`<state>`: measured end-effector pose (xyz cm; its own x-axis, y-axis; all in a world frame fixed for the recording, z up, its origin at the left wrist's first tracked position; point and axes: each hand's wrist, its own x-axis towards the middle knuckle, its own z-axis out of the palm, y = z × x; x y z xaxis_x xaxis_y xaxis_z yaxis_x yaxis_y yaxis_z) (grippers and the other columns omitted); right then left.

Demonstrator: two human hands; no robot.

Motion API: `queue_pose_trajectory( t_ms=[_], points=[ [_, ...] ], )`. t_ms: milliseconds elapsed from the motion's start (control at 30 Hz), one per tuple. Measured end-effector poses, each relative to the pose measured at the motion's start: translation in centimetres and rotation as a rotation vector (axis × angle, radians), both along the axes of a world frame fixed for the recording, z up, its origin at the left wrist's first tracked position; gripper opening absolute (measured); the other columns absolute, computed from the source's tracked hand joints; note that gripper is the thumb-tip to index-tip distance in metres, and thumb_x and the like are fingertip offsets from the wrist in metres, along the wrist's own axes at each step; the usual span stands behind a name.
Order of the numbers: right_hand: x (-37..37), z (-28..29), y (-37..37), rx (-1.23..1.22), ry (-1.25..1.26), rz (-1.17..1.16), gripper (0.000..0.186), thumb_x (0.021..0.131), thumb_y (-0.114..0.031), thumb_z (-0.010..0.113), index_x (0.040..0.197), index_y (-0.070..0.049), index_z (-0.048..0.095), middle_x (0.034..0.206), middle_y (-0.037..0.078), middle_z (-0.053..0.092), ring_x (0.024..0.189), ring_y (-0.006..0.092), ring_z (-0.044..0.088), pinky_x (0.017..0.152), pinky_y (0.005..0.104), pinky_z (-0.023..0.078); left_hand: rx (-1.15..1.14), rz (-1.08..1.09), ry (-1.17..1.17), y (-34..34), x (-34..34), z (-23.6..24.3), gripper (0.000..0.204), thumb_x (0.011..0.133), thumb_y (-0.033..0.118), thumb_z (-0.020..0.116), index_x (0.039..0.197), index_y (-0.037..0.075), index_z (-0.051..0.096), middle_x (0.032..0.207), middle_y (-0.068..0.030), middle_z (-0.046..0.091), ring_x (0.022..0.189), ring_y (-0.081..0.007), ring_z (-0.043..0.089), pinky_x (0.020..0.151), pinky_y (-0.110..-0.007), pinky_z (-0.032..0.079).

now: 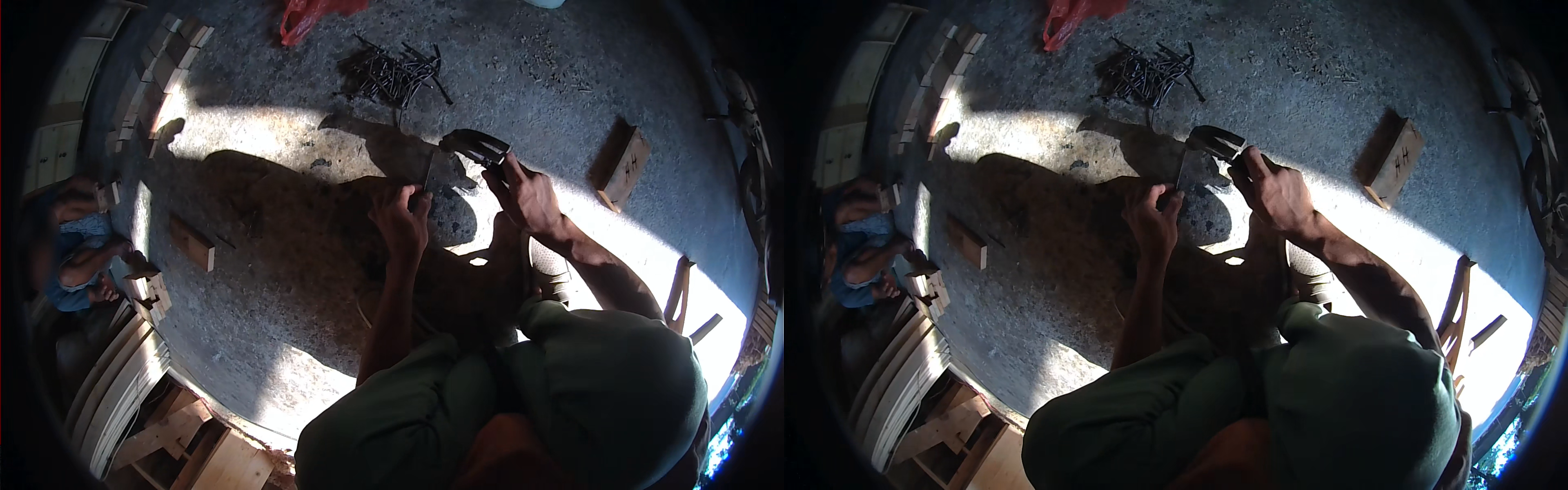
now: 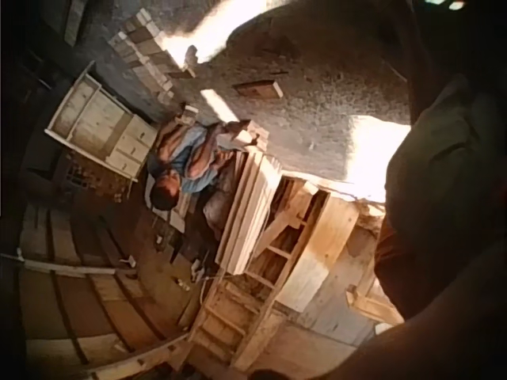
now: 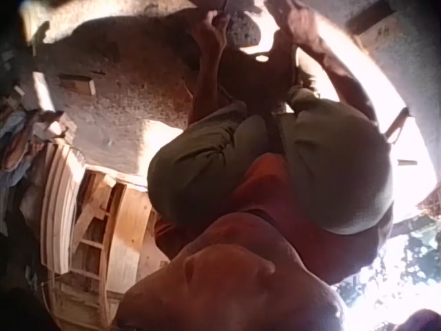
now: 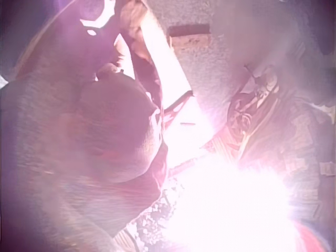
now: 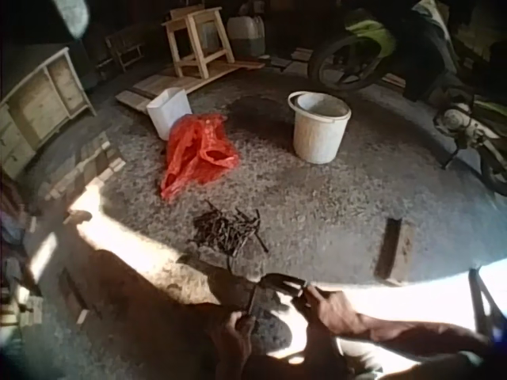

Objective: Removing nails from scraps of wood using a hammer and a pry bar.

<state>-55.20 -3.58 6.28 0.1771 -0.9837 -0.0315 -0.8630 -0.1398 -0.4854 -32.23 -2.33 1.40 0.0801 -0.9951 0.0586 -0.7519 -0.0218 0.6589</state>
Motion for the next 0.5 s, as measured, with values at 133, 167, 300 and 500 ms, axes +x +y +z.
queue_pose_trajectory(
  t_ms=[133,167,300,500],
  points=[
    [-1.9,2.1,4.4,0.023,-0.287,-0.106,0.042,0.093,-0.016,0.065,0.129,-0.001,0.050,0.086,0.018,0.068,0.070,0.0348,0.068,0.055,0.0420,0.054,0.019,0.001,0.090,0.9,1.9,-0.9,0.023,0.080,0.020,0.075,0.100,0.011,0.070,0.102,-0.0080,0.068,0.103,-0.0324,0.058,0.087,-0.049,0.041],
    [-2.7,2.1,5.2,0.088,-0.297,-0.166,0.041,0.091,-0.017,0.070,0.125,0.000,0.054,0.089,0.018,0.069,0.077,0.0355,0.071,0.060,0.0429,0.056,0.041,0.014,0.095,1.0,2.0,-1.2,0.021,0.081,0.020,0.074,0.100,0.011,0.070,0.102,-0.0077,0.068,0.102,-0.0322,0.058,0.087,-0.049,0.041],
    [-4.5,-1.7,8.3,0.084,-0.103,-0.142,0.035,0.091,-0.021,0.071,0.117,-0.001,0.060,0.089,0.018,0.069,0.078,0.0350,0.070,0.064,0.0428,0.056,0.035,-0.001,0.045,0.9,1.5,-1.0,0.018,0.083,0.020,0.072,0.100,0.012,0.070,0.101,-0.0062,0.068,0.101,-0.0309,0.058,0.087,-0.049,0.041],
    [-3.6,-1.8,7.4,0.172,0.003,-0.160,0.033,0.091,-0.025,0.071,0.111,-0.002,0.058,0.085,0.018,0.069,0.075,0.0363,0.069,0.062,0.0436,0.055,0.022,0.028,-0.056,0.4,0.2,0.2,0.017,0.084,0.020,0.071,0.100,0.014,0.071,0.099,-0.0030,0.068,0.101,-0.0291,0.058,0.087,-0.048,0.038]
  ],
)
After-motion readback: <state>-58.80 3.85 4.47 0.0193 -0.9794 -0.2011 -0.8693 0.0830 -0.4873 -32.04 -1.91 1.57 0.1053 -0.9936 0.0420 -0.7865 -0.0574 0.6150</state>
